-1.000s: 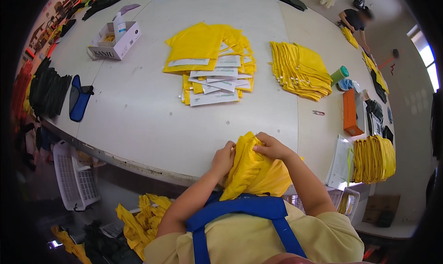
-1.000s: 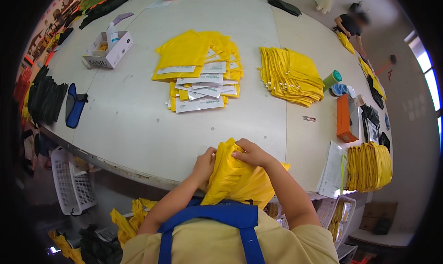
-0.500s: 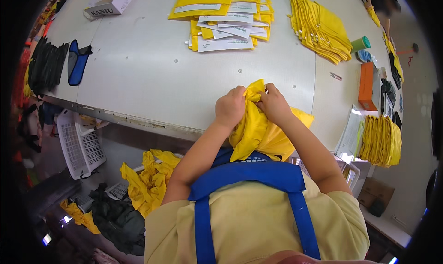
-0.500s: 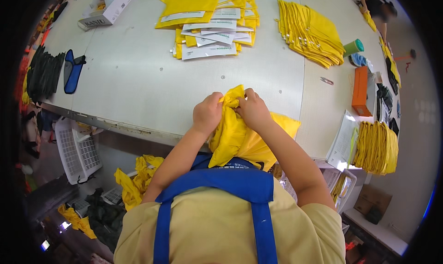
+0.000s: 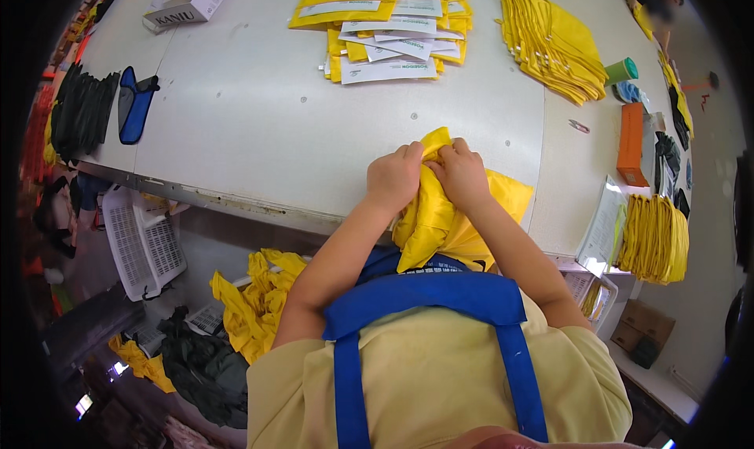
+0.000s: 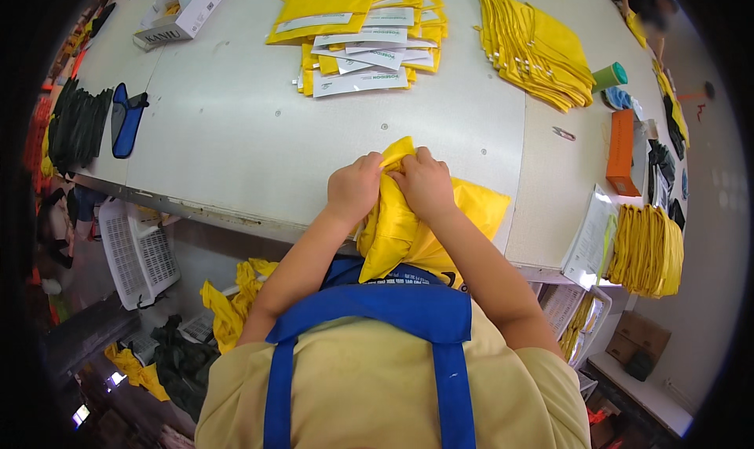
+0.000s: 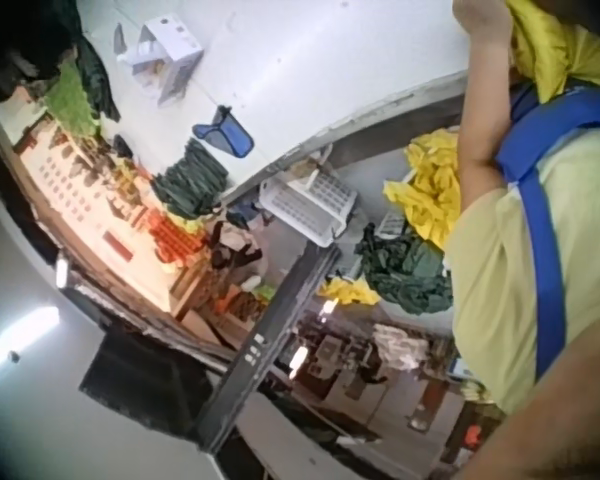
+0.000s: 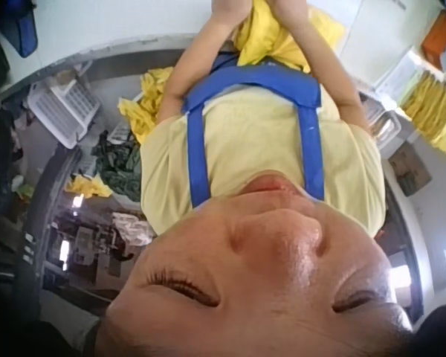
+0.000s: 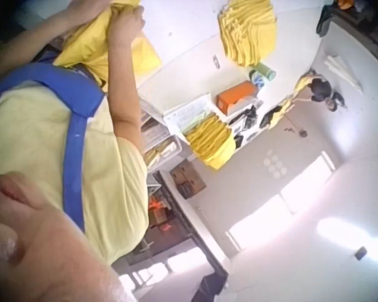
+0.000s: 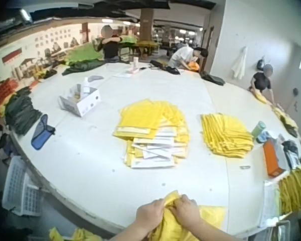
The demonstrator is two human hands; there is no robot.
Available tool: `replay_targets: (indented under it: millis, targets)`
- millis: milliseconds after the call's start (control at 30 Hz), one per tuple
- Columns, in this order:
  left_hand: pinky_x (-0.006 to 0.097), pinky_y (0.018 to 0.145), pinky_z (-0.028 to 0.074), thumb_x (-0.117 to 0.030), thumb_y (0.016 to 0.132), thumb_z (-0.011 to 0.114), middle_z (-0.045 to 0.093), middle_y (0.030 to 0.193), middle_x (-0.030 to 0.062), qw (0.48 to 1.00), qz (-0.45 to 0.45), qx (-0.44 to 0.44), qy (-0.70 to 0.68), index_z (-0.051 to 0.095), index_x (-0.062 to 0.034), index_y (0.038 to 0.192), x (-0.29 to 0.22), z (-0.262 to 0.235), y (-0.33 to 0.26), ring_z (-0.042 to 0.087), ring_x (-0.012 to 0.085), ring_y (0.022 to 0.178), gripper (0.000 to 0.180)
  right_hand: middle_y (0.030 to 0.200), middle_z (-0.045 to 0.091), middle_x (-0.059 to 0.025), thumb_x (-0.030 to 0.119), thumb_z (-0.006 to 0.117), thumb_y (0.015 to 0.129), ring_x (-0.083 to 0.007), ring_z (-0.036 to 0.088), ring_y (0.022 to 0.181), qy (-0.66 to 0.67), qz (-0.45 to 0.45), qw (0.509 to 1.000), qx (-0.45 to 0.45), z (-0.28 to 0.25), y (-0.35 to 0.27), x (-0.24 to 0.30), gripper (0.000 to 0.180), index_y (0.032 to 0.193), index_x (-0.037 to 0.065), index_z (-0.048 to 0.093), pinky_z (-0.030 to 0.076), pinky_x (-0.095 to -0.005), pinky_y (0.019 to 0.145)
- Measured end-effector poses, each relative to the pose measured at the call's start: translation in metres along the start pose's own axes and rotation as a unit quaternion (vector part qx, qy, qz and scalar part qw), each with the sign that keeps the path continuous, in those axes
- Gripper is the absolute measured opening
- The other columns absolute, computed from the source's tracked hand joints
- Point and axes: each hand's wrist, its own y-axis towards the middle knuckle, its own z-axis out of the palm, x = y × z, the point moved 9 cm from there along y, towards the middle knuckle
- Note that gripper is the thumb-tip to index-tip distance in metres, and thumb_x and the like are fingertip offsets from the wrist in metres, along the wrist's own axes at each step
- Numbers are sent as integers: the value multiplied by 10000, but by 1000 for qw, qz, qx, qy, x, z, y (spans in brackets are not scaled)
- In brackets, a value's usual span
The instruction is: The person folds a yellow raincoat on a table, smooths it, and places it into a plastic bag. They then retrieve another yellow raincoat from a basket and repeat the folding process.
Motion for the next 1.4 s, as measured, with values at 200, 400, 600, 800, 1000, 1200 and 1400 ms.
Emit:
replay_targets:
  millis: [200,400,600,800,1000,1200,1400]
  targets:
    - [410,542,493,-122,853,557,603,777,99,1000,31,-3,6,548,-81,931,-3,-10,-15,599,320,615,89,932,511,-164,170,812,650,-322,545,729,209,148,957,-138,-1,-6,-38,496,926,17,429,475,-372,674]
    - [434,657,507,-121,844,562,599,862,191,995,-80,12,-50,554,-43,968,21,0,-43,603,380,762,147,754,549,-110,129,754,692,-264,559,699,214,204,953,-74,31,15,-64,385,925,41,461,468,-350,646]
    - [363,697,532,-98,859,555,613,1007,181,886,-332,256,-195,538,2,1065,84,66,-124,630,305,822,230,1021,544,-138,141,715,728,-284,537,934,221,31,972,-72,14,-15,-49,479,1154,39,522,450,-357,847]
    - [294,681,544,-83,910,526,609,1012,83,677,-447,205,-548,518,-19,1146,60,80,-115,625,163,836,244,1212,430,-195,313,816,626,-367,428,1127,231,-191,953,-43,-19,-99,34,785,1285,111,439,376,-438,929]
    - [309,622,561,-60,875,520,602,955,123,746,-393,188,-503,521,7,1119,49,74,-88,649,195,724,253,1136,448,-152,253,814,555,-335,451,1059,78,-142,984,-71,-10,-75,39,749,1248,198,539,375,-429,915]
    - [284,474,509,-89,831,568,636,726,138,852,-340,228,-327,552,42,972,41,32,-72,624,172,539,192,1027,494,-71,209,767,646,-258,512,980,44,-116,992,19,20,-58,42,634,1242,275,561,413,-390,856]
    - [295,494,522,-80,833,561,642,773,147,852,-328,202,-354,527,54,962,53,37,-73,637,183,556,189,1028,490,-106,284,694,793,-278,492,1002,243,-96,938,225,40,-32,20,445,1218,196,598,402,-368,913]
